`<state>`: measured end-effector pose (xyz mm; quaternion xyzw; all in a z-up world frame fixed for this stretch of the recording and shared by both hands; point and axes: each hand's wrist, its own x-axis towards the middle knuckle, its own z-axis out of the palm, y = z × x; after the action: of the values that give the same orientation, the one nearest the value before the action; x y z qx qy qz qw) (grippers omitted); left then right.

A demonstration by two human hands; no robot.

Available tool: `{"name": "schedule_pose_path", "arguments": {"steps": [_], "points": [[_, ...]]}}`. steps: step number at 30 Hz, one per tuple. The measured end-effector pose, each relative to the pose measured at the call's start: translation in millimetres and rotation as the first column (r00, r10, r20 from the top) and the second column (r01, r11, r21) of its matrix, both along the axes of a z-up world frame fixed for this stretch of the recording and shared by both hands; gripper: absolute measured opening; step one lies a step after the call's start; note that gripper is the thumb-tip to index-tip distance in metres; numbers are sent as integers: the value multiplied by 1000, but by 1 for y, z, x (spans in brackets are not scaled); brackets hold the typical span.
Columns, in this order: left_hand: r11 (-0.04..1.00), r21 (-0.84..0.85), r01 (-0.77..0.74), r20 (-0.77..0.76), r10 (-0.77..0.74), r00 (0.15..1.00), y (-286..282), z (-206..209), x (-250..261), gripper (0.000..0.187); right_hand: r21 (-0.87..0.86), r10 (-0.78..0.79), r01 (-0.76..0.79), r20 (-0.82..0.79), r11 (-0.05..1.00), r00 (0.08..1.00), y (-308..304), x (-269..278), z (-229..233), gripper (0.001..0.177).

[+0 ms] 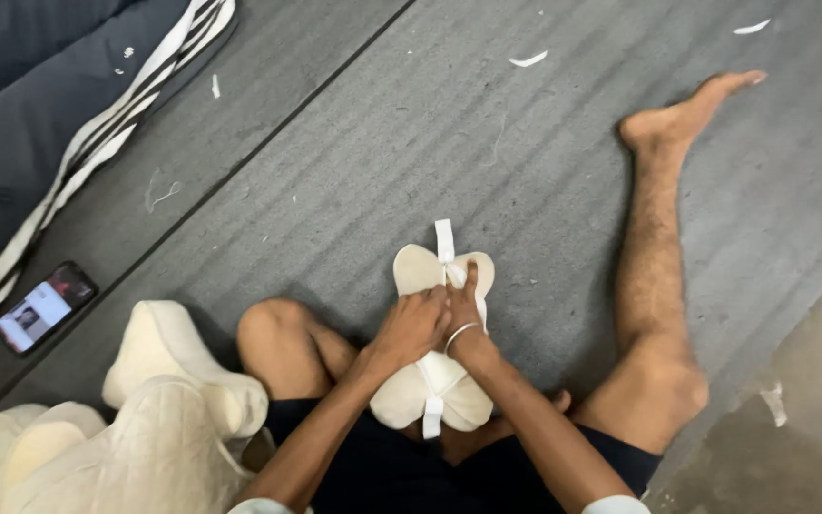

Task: Placing fabric covers onto bone-shaped foam neck pillows and securing the straps.

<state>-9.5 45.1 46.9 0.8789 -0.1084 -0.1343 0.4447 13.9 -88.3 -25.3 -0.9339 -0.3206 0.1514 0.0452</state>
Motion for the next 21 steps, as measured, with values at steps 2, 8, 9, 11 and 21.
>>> {"name": "schedule_pose_path", "arguments": {"steps": [2,8,9,11,21], "points": [[999,-25,-41,12,41,999,6,1,-8,24,-58,-38,31,-119,998,992,0,-5,-6,43],[954,-12,-300,35,300,953,-16,50,-66,32,735,-283,38,212,677,935,-33,-31,5,43],[932,53,-358,82,353,932,-20,48,-83,31,764,-323,55,205,642,924,-32,-38,24,45],[901,113,-418,151,400,904,-17,40,-96,31,797,-365,57,210,601,907,-27,-38,48,47],[945,118,-304,50,300,953,3,14,-49,22,476,-285,196,122,857,951,-83,-52,45,32]]}}
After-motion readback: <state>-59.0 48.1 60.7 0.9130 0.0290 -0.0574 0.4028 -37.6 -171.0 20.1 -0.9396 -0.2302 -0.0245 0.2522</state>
